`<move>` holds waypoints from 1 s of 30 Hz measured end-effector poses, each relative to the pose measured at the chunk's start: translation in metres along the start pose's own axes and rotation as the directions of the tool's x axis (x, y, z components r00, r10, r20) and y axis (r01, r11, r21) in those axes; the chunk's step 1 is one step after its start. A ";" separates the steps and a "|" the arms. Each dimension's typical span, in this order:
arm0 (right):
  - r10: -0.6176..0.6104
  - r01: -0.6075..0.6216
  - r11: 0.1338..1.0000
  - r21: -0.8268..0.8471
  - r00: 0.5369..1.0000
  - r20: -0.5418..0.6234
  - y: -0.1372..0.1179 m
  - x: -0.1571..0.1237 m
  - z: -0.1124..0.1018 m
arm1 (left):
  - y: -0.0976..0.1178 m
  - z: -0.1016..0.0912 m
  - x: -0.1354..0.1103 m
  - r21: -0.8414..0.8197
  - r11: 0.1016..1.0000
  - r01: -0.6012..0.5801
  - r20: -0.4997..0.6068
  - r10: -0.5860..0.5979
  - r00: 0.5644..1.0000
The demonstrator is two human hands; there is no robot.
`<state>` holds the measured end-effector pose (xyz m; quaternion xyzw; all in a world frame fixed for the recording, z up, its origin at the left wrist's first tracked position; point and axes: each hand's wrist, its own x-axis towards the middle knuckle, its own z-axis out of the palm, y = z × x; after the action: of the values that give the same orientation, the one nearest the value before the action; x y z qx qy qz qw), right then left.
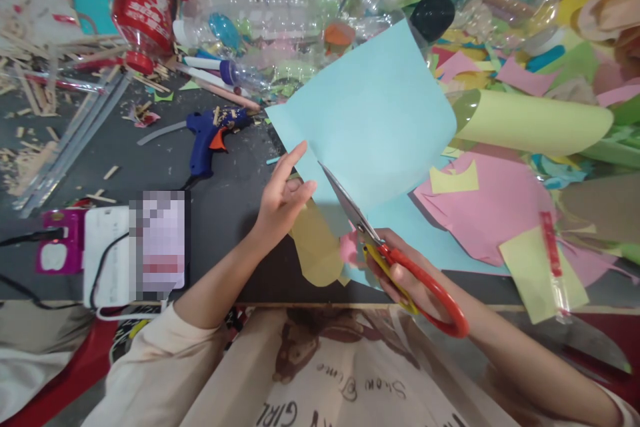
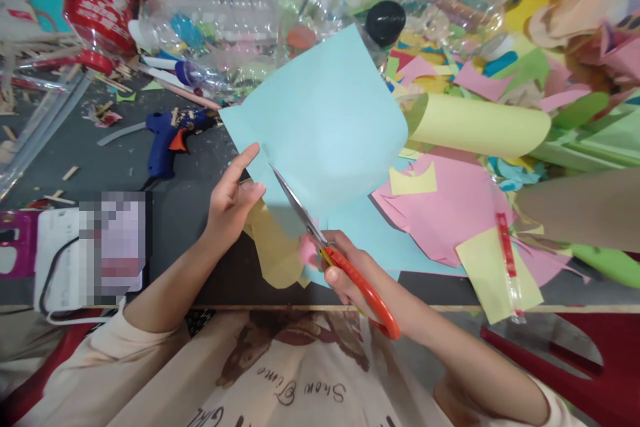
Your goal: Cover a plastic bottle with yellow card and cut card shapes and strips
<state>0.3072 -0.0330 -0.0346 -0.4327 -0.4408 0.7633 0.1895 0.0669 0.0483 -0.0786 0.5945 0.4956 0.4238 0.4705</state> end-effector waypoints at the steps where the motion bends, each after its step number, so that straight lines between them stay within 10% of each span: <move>1: 0.015 -0.015 1.000 0.005 1.000 0.005 0.000 -0.001 0.000 | 0.000 0.000 0.000 0.009 1.000 0.014 -0.020 -0.014 1.000; 30: -0.059 0.056 0.998 0.030 0.994 0.092 0.001 0.000 -0.003 | 0.008 0.005 -0.010 -0.066 0.994 -0.082 0.015 0.084 0.996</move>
<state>0.3101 -0.0315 -0.0359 -0.3812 -0.4510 0.7827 0.1965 0.0713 0.0375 -0.0723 0.6026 0.4521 0.4537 0.4760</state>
